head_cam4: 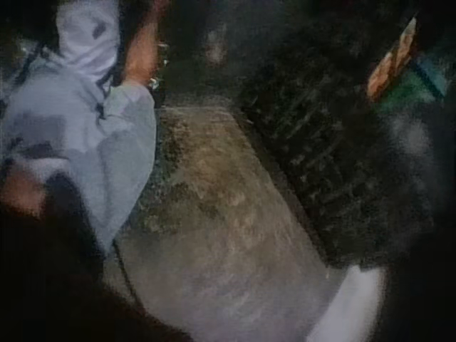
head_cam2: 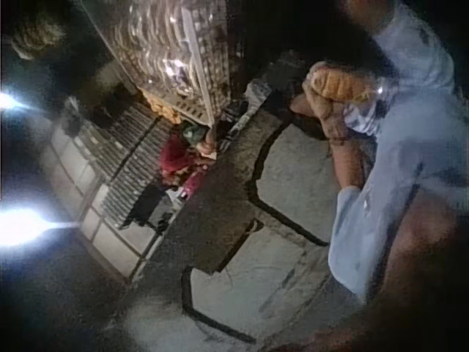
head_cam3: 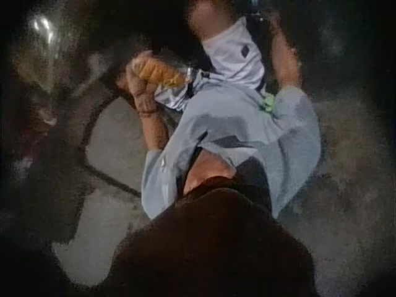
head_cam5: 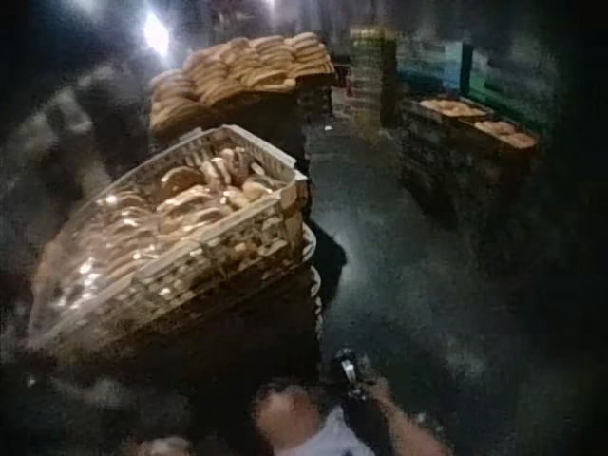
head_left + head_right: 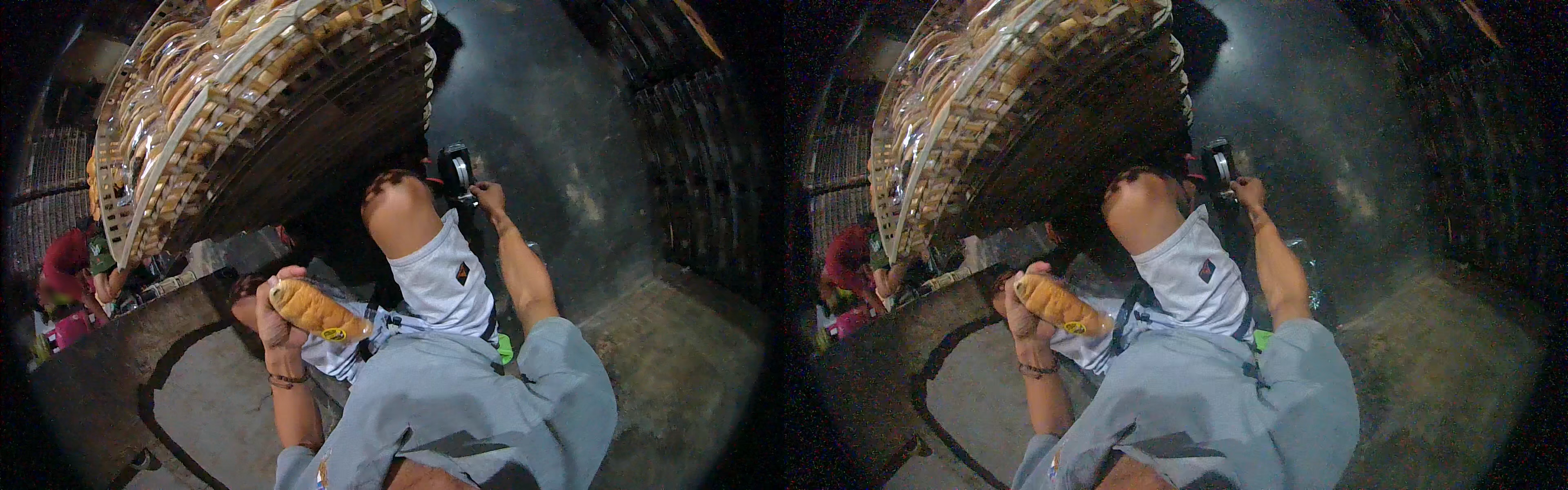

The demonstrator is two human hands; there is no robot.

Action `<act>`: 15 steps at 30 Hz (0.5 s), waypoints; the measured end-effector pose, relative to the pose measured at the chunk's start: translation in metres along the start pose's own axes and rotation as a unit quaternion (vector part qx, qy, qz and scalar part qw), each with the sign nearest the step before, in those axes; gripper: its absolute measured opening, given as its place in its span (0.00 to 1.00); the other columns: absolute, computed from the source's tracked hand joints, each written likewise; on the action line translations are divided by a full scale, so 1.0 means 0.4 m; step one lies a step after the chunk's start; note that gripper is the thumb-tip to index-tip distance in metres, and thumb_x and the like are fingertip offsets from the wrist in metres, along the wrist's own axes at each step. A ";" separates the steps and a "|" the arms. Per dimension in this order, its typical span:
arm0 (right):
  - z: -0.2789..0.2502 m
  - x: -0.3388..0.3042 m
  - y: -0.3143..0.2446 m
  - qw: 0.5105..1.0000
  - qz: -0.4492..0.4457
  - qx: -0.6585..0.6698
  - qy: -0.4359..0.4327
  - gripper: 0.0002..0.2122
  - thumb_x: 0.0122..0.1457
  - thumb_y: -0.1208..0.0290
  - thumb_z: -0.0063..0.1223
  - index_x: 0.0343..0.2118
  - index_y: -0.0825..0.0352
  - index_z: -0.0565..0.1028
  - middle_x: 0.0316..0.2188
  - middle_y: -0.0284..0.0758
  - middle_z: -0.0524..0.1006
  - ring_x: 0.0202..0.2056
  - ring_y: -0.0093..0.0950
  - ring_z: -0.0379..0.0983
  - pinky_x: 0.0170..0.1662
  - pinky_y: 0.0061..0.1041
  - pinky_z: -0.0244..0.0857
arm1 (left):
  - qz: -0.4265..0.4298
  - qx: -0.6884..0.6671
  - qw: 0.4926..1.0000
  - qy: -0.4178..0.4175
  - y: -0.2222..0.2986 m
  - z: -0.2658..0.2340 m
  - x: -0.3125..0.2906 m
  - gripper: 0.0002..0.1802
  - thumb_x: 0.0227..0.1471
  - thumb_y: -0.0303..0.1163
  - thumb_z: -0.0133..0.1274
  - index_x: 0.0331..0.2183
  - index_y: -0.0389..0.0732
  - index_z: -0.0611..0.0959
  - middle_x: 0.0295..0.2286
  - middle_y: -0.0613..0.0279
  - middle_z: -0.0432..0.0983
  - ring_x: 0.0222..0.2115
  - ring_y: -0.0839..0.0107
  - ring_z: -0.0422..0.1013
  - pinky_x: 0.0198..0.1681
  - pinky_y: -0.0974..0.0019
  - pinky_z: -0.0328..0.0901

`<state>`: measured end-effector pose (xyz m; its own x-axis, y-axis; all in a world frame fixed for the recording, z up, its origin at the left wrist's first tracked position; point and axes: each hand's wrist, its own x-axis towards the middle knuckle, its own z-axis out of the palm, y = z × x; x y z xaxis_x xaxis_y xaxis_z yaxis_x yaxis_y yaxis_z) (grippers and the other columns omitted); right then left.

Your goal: The person repeatedly picks buns from a crate, places them into clear plastic bags, seals the bags, and returns them to the crate. The process is performed one at a time in a continuous loop.

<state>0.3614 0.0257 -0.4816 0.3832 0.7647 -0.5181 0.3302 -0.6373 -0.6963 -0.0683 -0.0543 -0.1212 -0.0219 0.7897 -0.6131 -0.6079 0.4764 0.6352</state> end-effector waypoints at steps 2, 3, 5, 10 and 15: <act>0.032 0.032 0.011 0.998 0.035 -0.045 -0.002 0.14 0.52 0.59 0.66 0.35 0.65 0.85 0.31 0.41 0.84 0.34 0.35 0.81 0.41 0.35 0.71 | 0.016 0.009 1.000 0.010 0.000 -0.019 0.003 0.25 0.64 0.48 0.40 0.45 0.35 0.77 0.30 0.53 0.80 0.31 0.60 0.78 0.36 0.58 0.75; 0.040 0.062 0.026 0.996 0.044 -0.073 -0.012 0.15 0.52 0.57 0.67 0.35 0.64 0.85 0.31 0.41 0.84 0.35 0.37 0.82 0.42 0.36 0.71 | -0.010 0.000 0.999 -0.051 0.021 0.005 -0.009 0.25 0.64 0.48 0.41 0.44 0.33 0.77 0.32 0.52 0.80 0.32 0.62 0.78 0.38 0.58 0.75; 0.058 0.088 0.032 0.988 0.039 -0.150 -0.025 0.15 0.52 0.55 0.66 0.34 0.63 0.85 0.31 0.41 0.84 0.35 0.38 0.82 0.41 0.37 0.72 | -0.006 0.015 0.999 -0.041 0.033 0.018 -0.013 0.26 0.64 0.48 0.41 0.44 0.33 0.77 0.31 0.52 0.80 0.31 0.61 0.78 0.37 0.59 0.75; 0.016 0.117 0.033 0.975 0.081 -0.196 -0.070 0.15 0.53 0.54 0.65 0.29 0.64 0.85 0.26 0.40 0.83 0.32 0.35 0.82 0.37 0.34 0.71 | 0.035 0.062 0.996 0.050 0.020 0.021 -0.004 0.26 0.63 0.48 0.41 0.43 0.33 0.78 0.28 0.55 0.80 0.28 0.63 0.77 0.32 0.60 0.74; -0.086 -0.015 -0.030 0.984 -0.024 -0.128 -0.120 0.16 0.51 0.56 0.66 0.30 0.66 0.85 0.29 0.42 0.84 0.31 0.35 0.82 0.36 0.33 0.72 | 0.024 0.068 0.997 0.022 0.006 0.023 0.006 0.26 0.64 0.49 0.40 0.43 0.33 0.78 0.28 0.55 0.79 0.28 0.63 0.76 0.33 0.60 0.74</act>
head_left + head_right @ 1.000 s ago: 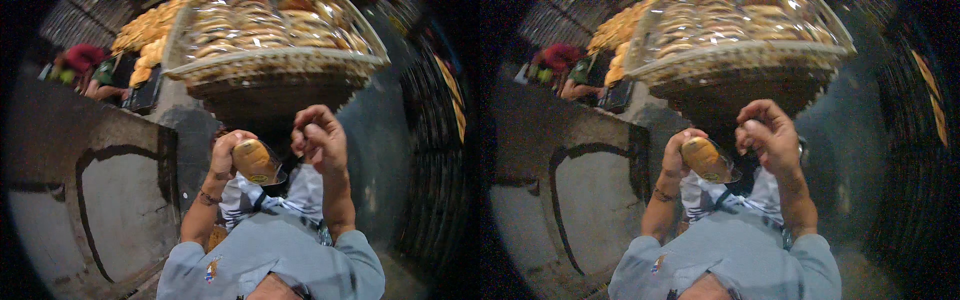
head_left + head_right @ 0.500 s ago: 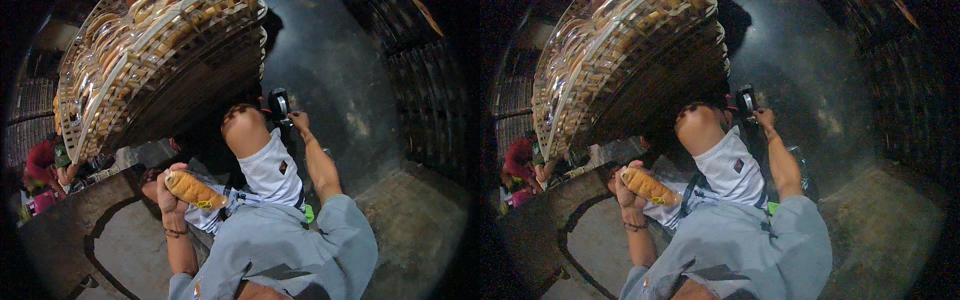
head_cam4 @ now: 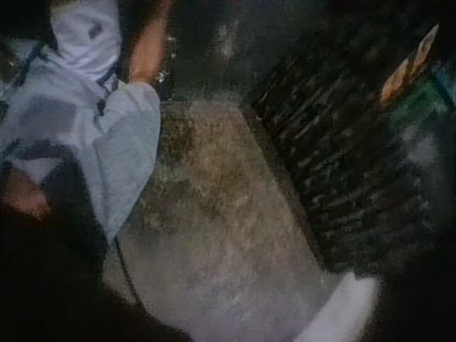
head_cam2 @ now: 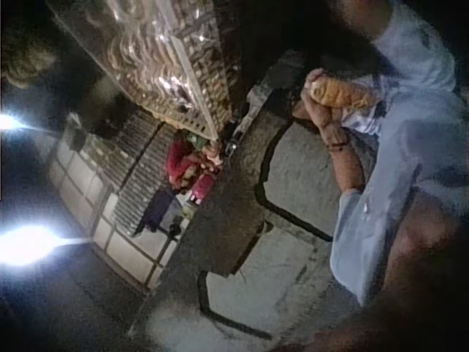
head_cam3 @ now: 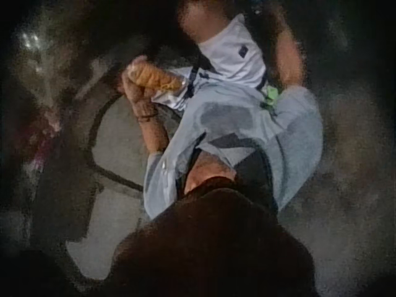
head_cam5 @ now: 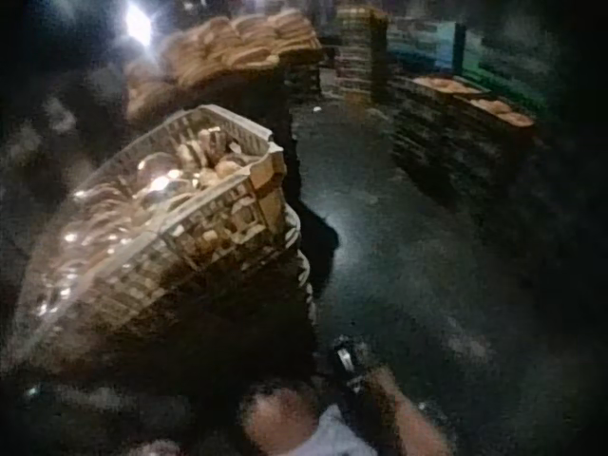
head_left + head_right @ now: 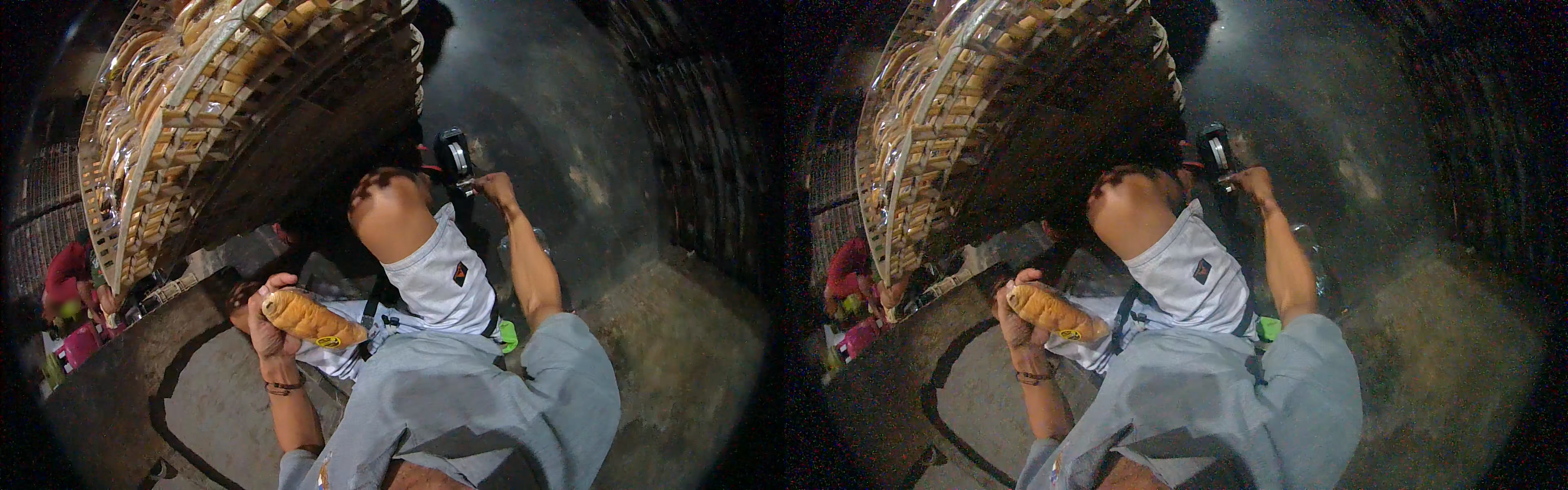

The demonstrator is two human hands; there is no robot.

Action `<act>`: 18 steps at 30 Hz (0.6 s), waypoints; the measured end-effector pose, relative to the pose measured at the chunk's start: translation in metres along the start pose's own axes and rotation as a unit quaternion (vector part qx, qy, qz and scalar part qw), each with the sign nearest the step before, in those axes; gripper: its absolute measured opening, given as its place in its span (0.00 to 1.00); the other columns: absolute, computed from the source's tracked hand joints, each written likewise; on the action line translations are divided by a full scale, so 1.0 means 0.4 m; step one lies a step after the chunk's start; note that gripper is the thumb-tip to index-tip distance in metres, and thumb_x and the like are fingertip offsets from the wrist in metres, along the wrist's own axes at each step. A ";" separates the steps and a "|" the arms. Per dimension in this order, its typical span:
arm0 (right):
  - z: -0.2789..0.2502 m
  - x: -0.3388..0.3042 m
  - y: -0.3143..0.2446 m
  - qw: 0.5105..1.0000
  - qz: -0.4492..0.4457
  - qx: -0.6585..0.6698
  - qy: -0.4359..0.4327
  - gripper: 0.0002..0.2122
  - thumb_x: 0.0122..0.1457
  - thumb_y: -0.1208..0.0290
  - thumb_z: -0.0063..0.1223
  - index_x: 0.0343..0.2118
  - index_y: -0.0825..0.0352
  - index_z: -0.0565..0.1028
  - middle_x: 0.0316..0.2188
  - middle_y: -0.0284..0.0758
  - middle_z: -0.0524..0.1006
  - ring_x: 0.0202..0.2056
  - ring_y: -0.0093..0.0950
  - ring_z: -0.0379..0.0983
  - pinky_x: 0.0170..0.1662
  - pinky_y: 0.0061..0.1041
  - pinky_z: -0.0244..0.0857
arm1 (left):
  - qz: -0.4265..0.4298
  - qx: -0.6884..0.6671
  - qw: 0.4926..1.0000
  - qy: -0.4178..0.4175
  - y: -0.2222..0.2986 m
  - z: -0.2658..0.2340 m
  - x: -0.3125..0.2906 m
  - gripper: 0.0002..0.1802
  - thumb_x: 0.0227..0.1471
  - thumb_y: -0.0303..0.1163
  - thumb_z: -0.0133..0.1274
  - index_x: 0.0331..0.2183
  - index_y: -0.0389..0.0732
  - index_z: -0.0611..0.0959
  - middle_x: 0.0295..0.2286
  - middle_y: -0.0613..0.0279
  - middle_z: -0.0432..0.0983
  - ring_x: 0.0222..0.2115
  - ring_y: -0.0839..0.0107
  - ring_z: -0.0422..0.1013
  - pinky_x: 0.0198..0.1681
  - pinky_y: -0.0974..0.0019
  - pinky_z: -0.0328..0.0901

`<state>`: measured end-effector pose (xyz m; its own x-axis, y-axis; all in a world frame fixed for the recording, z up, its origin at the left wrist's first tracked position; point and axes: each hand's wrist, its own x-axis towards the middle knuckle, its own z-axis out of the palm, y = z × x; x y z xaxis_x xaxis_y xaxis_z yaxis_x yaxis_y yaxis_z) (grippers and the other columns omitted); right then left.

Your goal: The person repeatedly picks buns from a crate, places them into clear plastic bags, seals the bags, and returns them to the crate. The process is performed one at a time in a continuous loop.

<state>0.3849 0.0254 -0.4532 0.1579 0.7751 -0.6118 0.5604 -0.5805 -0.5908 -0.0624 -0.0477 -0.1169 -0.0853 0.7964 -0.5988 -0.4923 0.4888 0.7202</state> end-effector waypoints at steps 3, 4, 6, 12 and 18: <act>0.012 -0.098 0.023 0.995 0.035 0.087 0.034 0.13 0.50 0.57 0.68 0.29 0.64 0.86 0.25 0.34 0.83 0.26 0.26 0.78 0.34 0.28 0.69 | -0.018 -0.024 0.999 -0.044 0.002 -0.011 0.010 0.24 0.64 0.45 0.40 0.43 0.32 0.77 0.34 0.53 0.79 0.31 0.62 0.78 0.37 0.59 0.75; 0.029 -0.109 0.048 0.995 0.044 0.081 0.039 0.13 0.49 0.57 0.68 0.29 0.62 0.86 0.23 0.31 0.83 0.24 0.22 0.76 0.33 0.26 0.68 | -0.025 -0.033 0.997 -0.058 0.003 -0.013 0.013 0.23 0.64 0.44 0.40 0.43 0.31 0.76 0.36 0.52 0.79 0.32 0.61 0.78 0.38 0.59 0.76; 0.070 -0.131 0.052 0.993 0.071 0.059 0.072 0.13 0.50 0.57 0.68 0.30 0.63 0.86 0.24 0.33 0.83 0.25 0.23 0.77 0.34 0.26 0.69 | -0.037 -0.035 0.996 -0.077 0.005 -0.006 0.015 0.23 0.64 0.44 0.40 0.43 0.31 0.76 0.34 0.52 0.80 0.31 0.61 0.78 0.38 0.59 0.75; 0.152 -0.110 0.103 0.985 0.105 0.073 0.115 0.15 0.51 0.58 0.68 0.34 0.64 0.86 0.31 0.39 0.85 0.35 0.31 0.83 0.41 0.30 0.72 | -0.027 -0.011 0.998 -0.062 0.023 0.015 0.006 0.24 0.64 0.44 0.40 0.44 0.31 0.76 0.31 0.52 0.81 0.30 0.62 0.78 0.37 0.61 0.75; 0.144 -0.092 0.090 0.972 0.127 -0.089 0.178 0.13 0.53 0.59 0.66 0.34 0.64 0.85 0.34 0.40 0.84 0.39 0.36 0.82 0.43 0.32 0.73 | 0.015 0.018 0.998 -0.050 0.026 0.016 -0.006 0.24 0.62 0.44 0.42 0.44 0.31 0.76 0.31 0.54 0.80 0.30 0.66 0.78 0.36 0.64 0.74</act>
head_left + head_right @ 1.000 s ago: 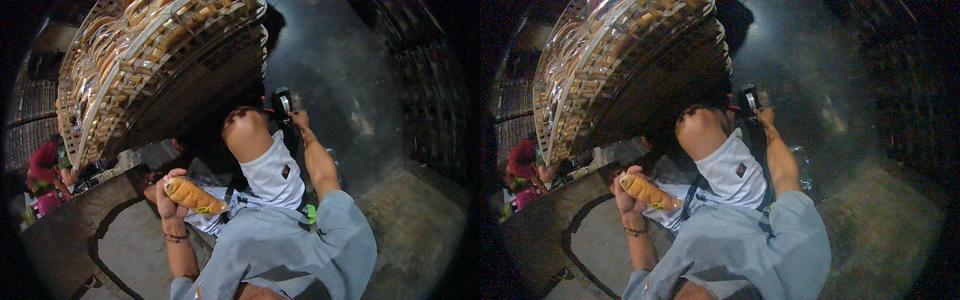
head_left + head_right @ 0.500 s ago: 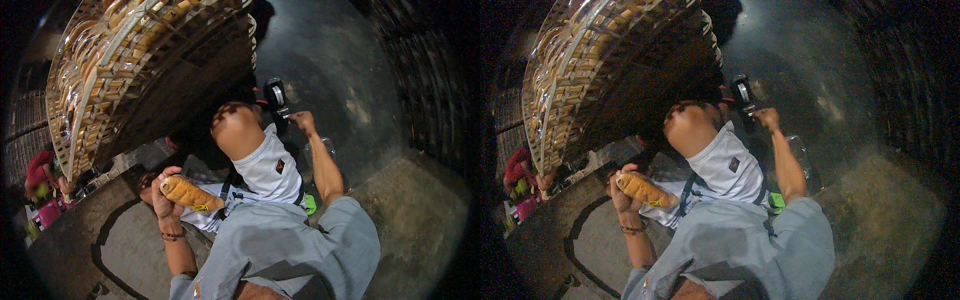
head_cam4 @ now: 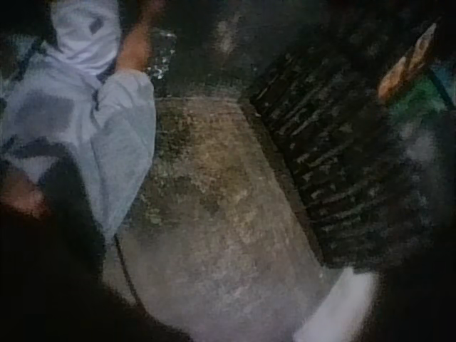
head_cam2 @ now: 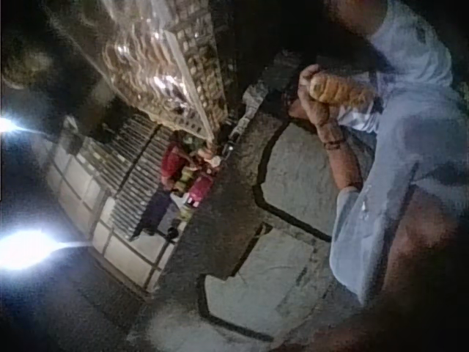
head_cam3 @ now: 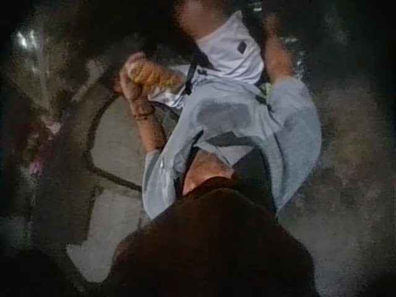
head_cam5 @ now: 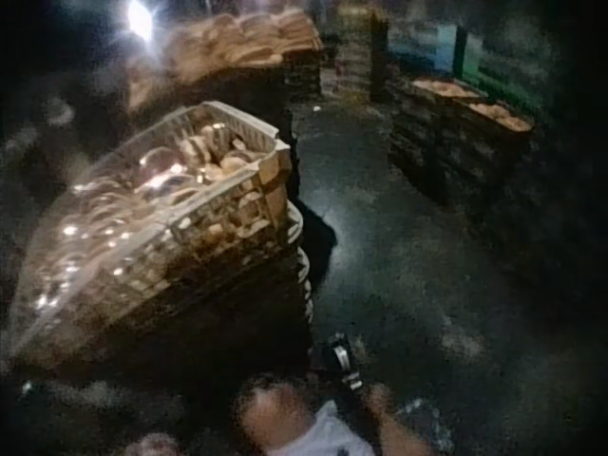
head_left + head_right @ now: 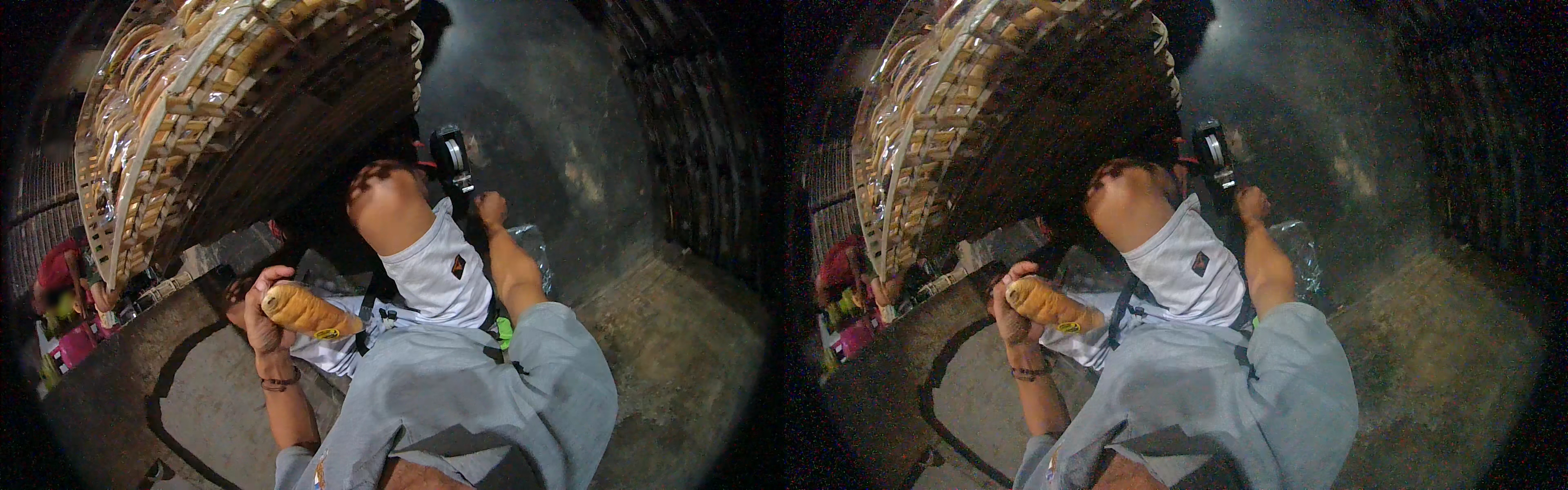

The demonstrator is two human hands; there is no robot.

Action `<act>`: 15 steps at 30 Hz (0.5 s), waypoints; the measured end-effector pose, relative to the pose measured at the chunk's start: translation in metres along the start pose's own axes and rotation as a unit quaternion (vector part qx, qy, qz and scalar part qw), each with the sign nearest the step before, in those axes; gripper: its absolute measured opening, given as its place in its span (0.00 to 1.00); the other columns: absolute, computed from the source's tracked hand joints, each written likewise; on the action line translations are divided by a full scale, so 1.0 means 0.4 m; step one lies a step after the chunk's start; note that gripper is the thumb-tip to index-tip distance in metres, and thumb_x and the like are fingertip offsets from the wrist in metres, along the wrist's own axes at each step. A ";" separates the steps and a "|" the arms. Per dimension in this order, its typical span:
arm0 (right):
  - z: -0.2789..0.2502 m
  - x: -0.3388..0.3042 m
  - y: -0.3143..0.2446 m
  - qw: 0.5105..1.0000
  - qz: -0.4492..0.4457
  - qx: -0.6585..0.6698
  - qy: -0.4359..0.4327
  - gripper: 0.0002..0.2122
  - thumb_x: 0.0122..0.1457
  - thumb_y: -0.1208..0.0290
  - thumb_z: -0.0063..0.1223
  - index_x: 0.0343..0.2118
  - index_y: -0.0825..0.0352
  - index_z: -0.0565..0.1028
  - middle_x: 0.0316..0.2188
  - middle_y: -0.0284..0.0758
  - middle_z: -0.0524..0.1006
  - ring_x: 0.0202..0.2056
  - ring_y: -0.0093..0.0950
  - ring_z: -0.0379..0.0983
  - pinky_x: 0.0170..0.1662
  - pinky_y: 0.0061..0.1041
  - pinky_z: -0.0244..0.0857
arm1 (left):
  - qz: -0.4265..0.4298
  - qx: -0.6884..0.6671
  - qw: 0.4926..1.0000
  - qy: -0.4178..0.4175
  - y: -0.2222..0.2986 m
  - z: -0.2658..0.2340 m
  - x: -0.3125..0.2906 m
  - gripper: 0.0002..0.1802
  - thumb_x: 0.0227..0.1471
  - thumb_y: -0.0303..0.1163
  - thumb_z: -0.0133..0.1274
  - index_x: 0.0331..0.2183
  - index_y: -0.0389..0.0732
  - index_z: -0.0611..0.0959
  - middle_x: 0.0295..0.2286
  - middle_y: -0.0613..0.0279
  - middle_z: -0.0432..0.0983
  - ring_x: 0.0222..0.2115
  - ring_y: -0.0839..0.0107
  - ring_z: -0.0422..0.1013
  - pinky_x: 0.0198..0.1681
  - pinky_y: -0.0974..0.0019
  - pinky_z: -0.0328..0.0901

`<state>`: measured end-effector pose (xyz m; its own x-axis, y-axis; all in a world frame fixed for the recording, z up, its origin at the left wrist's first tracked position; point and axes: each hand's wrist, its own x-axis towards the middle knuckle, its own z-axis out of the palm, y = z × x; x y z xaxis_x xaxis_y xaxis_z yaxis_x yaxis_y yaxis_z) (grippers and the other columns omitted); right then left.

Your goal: The person repeatedly picks buns from a crate, places them into clear plastic bags, seals the bags, and returns them to the crate. The process is performed one at a time in a continuous loop.

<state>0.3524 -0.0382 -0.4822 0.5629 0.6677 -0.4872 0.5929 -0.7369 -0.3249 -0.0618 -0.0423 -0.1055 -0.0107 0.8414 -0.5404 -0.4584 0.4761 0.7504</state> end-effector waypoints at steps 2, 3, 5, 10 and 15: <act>-0.026 -0.008 0.036 0.999 0.017 0.044 -0.017 0.13 0.54 0.59 0.65 0.33 0.65 0.85 0.33 0.39 0.85 0.39 0.34 0.82 0.43 0.31 0.73 | 0.031 0.041 0.999 -0.010 0.009 -0.003 0.000 0.23 0.62 0.44 0.42 0.44 0.32 0.76 0.31 0.55 0.80 0.30 0.67 0.77 0.35 0.65 0.74; -0.041 -0.012 0.027 0.992 0.020 0.120 -0.040 0.13 0.56 0.58 0.63 0.35 0.64 0.85 0.34 0.37 0.84 0.41 0.34 0.82 0.45 0.35 0.72 | 0.048 0.067 0.996 -0.022 0.013 -0.013 0.003 0.23 0.62 0.44 0.43 0.45 0.33 0.76 0.31 0.55 0.80 0.30 0.67 0.77 0.35 0.64 0.74; -0.097 -0.017 0.002 0.960 0.022 0.266 -0.082 0.14 0.60 0.57 0.58 0.38 0.63 0.84 0.36 0.34 0.84 0.44 0.33 0.81 0.48 0.42 0.70 | 0.076 0.120 0.989 -0.028 0.023 -0.028 0.012 0.22 0.61 0.44 0.43 0.45 0.34 0.76 0.32 0.56 0.80 0.30 0.67 0.77 0.34 0.64 0.74; -0.411 -0.172 -0.241 0.711 -0.086 0.636 -0.290 0.21 0.64 0.61 0.53 0.56 0.69 0.72 0.49 0.41 0.79 0.48 0.34 0.78 0.51 0.34 0.70 | 0.113 0.129 0.983 -0.064 0.063 0.016 0.019 0.23 0.59 0.44 0.45 0.43 0.32 0.77 0.33 0.56 0.79 0.31 0.69 0.77 0.37 0.66 0.73; -0.618 -0.324 -0.454 0.507 -0.305 0.664 -0.458 0.29 0.62 0.60 0.55 0.62 0.72 0.64 0.61 0.46 0.68 0.49 0.39 0.78 0.55 0.38 0.71 | 0.198 0.186 0.959 -0.076 0.134 0.089 0.026 0.20 0.58 0.40 0.49 0.44 0.33 0.80 0.31 0.58 0.81 0.32 0.72 0.78 0.37 0.68 0.72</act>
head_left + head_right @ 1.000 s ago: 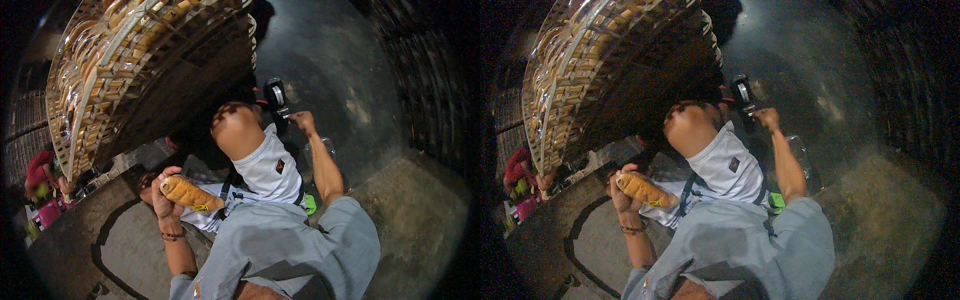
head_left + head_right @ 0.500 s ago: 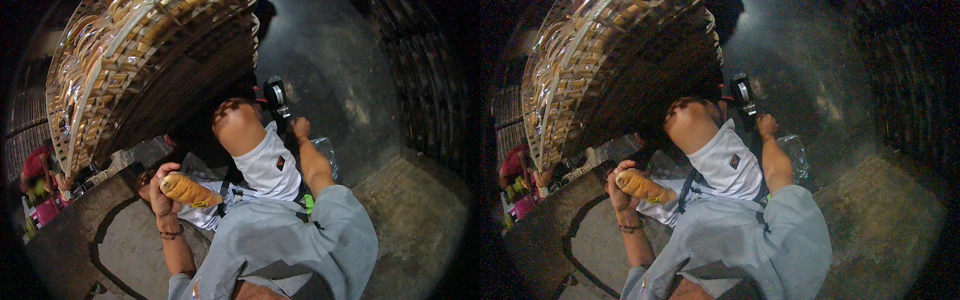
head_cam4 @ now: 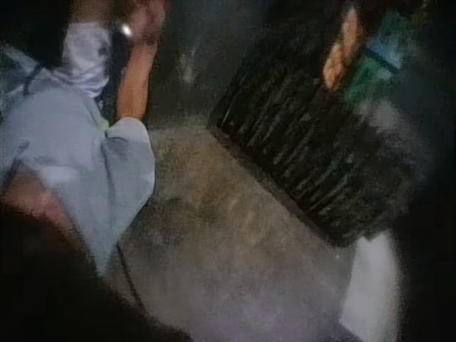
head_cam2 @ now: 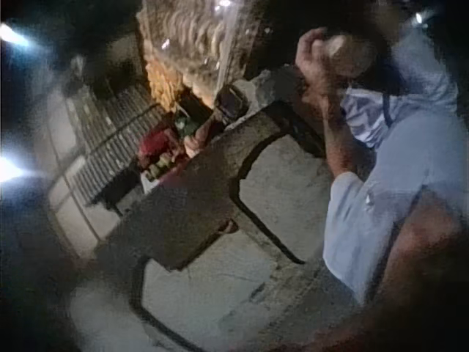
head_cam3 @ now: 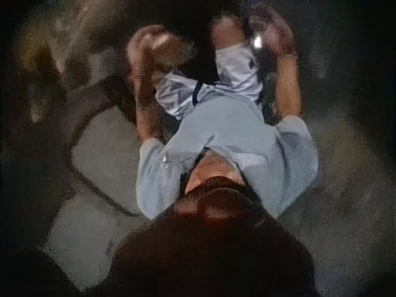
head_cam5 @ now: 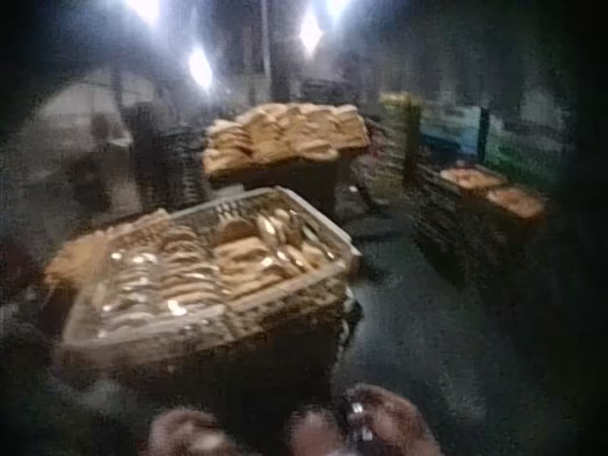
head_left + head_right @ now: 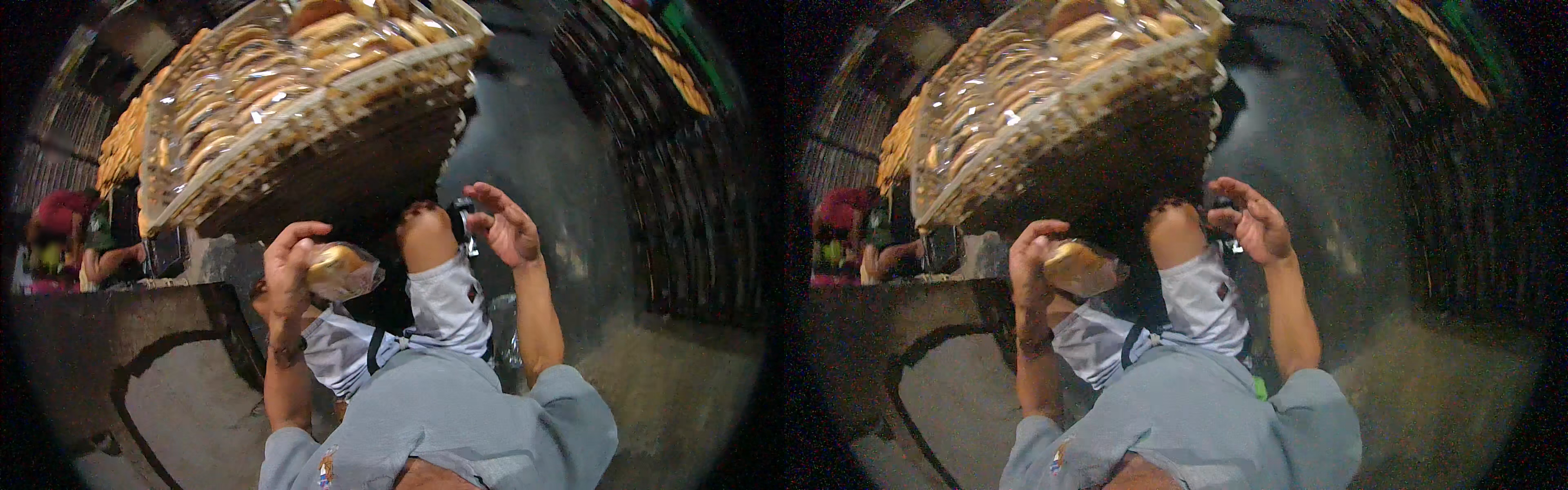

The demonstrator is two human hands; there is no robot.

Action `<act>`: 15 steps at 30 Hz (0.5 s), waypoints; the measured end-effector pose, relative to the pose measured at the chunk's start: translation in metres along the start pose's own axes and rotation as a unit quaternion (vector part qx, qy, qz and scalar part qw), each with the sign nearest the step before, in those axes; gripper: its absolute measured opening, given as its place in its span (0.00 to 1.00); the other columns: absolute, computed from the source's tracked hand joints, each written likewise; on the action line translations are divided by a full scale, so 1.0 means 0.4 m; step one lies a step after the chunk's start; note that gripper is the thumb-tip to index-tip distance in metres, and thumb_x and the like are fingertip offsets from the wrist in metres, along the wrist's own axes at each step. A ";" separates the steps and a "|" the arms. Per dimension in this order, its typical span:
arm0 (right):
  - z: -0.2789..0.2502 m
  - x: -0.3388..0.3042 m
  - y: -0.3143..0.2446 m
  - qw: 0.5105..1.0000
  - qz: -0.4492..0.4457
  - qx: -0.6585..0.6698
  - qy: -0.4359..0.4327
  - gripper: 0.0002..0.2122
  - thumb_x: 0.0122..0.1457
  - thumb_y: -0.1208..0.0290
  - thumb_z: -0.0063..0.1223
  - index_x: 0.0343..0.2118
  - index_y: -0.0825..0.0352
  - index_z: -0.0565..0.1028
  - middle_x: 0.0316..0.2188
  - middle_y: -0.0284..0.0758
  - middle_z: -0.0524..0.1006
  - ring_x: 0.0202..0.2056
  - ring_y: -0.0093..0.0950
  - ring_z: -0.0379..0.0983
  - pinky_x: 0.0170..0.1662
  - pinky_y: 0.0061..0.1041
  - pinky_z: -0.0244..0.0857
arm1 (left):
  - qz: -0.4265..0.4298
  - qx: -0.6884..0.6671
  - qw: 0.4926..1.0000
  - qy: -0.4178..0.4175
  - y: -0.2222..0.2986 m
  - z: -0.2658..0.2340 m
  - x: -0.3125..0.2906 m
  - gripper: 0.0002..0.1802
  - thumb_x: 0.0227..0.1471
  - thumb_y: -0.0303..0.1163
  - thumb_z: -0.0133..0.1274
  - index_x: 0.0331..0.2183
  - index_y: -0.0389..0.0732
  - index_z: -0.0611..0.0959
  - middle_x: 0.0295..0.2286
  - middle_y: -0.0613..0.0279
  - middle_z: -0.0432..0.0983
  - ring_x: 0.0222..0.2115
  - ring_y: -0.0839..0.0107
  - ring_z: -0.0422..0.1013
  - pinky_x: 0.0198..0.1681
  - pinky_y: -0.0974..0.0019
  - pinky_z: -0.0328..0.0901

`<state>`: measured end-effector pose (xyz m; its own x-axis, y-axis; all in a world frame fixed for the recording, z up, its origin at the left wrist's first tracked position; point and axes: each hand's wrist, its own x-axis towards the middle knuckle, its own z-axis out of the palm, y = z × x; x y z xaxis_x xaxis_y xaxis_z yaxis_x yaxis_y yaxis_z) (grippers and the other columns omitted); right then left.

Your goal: The person repeatedly picks buns from a crate, places them into clear plastic bags, seals the bags, and returns them to the crate. The process is performed one at a time in a continuous loop.

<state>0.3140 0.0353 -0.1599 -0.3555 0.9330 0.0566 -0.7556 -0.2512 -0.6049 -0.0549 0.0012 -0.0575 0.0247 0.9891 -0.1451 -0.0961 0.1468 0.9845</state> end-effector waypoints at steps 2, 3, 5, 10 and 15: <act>0.091 0.033 -0.028 0.997 0.036 0.002 -0.072 0.36 0.59 0.59 0.59 0.65 0.71 0.59 0.65 0.47 0.62 0.48 0.41 0.78 0.54 0.38 0.72 | 0.061 0.034 0.998 -0.008 0.024 -0.005 0.017 0.17 0.57 0.36 0.51 0.43 0.34 0.82 0.35 0.63 0.79 0.33 0.79 0.73 0.40 0.74 0.67; 0.136 0.046 -0.034 0.993 0.050 0.001 -0.110 0.37 0.58 0.59 0.60 0.66 0.71 0.58 0.66 0.47 0.60 0.47 0.42 0.78 0.53 0.38 0.72 | 0.083 0.057 0.995 0.005 0.044 -0.001 0.016 0.17 0.57 0.36 0.51 0.43 0.35 0.82 0.36 0.63 0.79 0.34 0.79 0.73 0.40 0.74 0.67; 0.218 0.069 -0.037 0.982 0.085 0.021 -0.169 0.40 0.55 0.60 0.63 0.67 0.70 0.57 0.68 0.50 0.55 0.45 0.44 0.79 0.45 0.36 0.75 | 0.132 0.082 0.987 0.041 0.076 0.007 0.020 0.17 0.56 0.36 0.52 0.42 0.34 0.83 0.35 0.63 0.80 0.33 0.77 0.74 0.39 0.72 0.68; 0.363 0.105 -0.037 0.947 0.163 0.022 -0.275 0.41 0.54 0.61 0.64 0.68 0.67 0.57 0.68 0.59 0.49 0.44 0.48 0.79 0.39 0.36 0.77 | 0.197 0.138 0.965 0.103 0.146 -0.021 0.004 0.17 0.53 0.35 0.54 0.41 0.35 0.84 0.30 0.59 0.82 0.31 0.76 0.76 0.38 0.69 0.70; 0.467 0.119 -0.026 0.894 0.223 0.076 -0.380 0.45 0.55 0.67 0.65 0.70 0.67 0.47 0.66 0.67 0.46 0.44 0.51 0.79 0.34 0.32 0.78 | 0.237 0.143 0.954 0.118 0.172 -0.028 -0.012 0.18 0.52 0.36 0.55 0.41 0.35 0.84 0.28 0.57 0.83 0.30 0.74 0.78 0.37 0.68 0.71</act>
<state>0.2023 0.0342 -0.0024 -0.8680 0.3008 0.3951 -0.4908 -0.6404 -0.5908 -0.0729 0.0067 0.0097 -0.1814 0.9238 0.3373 0.2352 -0.2923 0.9270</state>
